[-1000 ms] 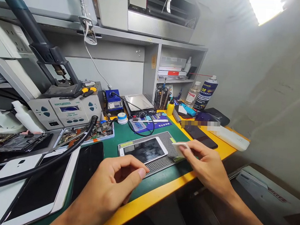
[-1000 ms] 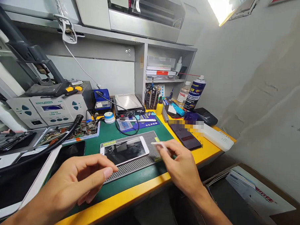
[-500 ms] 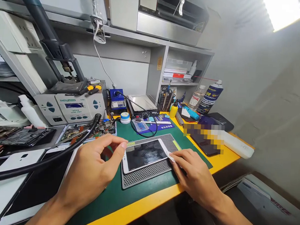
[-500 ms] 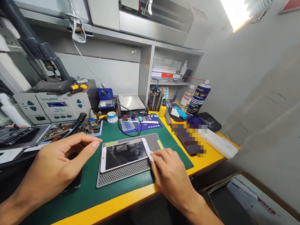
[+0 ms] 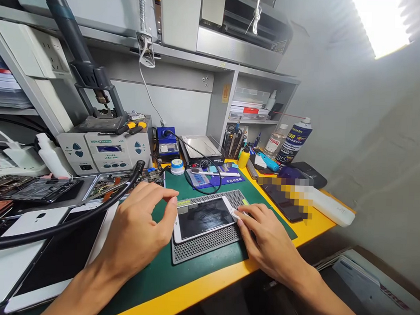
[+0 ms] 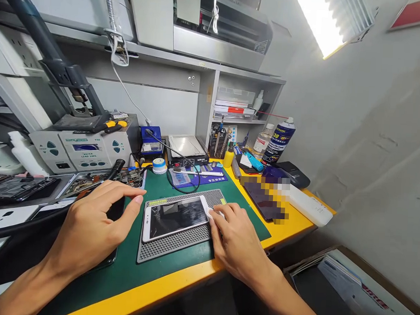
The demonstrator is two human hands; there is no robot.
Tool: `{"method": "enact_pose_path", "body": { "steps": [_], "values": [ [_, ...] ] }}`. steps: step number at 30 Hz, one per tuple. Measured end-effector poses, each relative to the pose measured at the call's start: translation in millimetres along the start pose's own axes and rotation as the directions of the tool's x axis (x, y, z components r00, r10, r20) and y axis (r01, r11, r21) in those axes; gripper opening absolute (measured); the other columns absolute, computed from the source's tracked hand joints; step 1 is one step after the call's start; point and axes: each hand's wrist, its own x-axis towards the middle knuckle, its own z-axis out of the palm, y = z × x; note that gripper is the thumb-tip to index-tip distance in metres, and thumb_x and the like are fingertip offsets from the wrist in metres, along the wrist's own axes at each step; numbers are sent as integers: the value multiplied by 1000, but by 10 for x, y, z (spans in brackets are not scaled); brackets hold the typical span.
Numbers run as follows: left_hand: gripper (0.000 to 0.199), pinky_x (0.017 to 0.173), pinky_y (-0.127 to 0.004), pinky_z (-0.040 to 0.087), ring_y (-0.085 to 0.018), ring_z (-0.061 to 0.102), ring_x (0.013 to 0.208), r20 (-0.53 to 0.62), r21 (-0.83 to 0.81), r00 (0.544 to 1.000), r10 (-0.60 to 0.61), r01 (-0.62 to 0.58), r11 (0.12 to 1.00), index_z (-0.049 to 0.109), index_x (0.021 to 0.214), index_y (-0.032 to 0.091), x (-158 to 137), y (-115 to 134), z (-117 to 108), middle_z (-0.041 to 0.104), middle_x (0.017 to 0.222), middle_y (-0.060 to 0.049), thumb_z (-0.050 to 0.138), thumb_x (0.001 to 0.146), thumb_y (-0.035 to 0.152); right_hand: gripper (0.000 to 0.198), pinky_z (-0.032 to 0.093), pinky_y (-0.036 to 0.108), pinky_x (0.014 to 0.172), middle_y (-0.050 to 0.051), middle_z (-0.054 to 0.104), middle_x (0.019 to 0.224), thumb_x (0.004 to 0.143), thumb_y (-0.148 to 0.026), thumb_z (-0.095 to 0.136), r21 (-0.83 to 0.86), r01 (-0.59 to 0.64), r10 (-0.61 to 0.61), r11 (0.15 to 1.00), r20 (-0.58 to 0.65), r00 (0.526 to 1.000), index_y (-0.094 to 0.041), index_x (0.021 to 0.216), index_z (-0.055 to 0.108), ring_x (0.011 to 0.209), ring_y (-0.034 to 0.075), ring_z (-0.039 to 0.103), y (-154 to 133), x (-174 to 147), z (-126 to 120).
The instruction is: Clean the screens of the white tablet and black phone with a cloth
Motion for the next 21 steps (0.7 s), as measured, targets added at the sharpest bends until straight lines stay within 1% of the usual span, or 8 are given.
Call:
{"method": "enact_pose_path", "body": {
  "steps": [5,11,16,21],
  "values": [
    [13,70,-30,49,-19,61,85,-41,3,999,20,-20,1000,69,88,16,20,-7,12,69,87,-6,57,93,18,28,53,50,91,13,68,119,102,-19,46,5,16,-16,1000,10,1000,-19,119,69,108,29,57,38,111,31],
    [11,67,-29,48,-18,61,84,-81,-2,996,29,-29,1000,68,86,16,40,-19,13,69,84,-5,58,91,15,28,53,50,93,14,68,119,103,-20,45,-3,-3,3,1000,34,999,-16,111,71,109,29,58,66,265,53],
    [9,78,-34,49,-19,61,83,-111,-22,993,50,-53,998,67,88,15,39,-17,-10,69,85,-5,59,91,13,27,54,47,95,12,69,118,103,-22,47,7,-2,1,1000,44,999,-18,109,72,108,28,61,112,377,82],
    [9,79,-35,49,-19,60,83,-125,-31,991,48,-52,998,67,88,16,35,-18,-14,68,84,-5,59,91,13,27,54,46,96,12,70,115,104,-24,47,14,8,-9,1000,51,999,-18,105,73,108,27,62,169,450,109]
  ]
}}
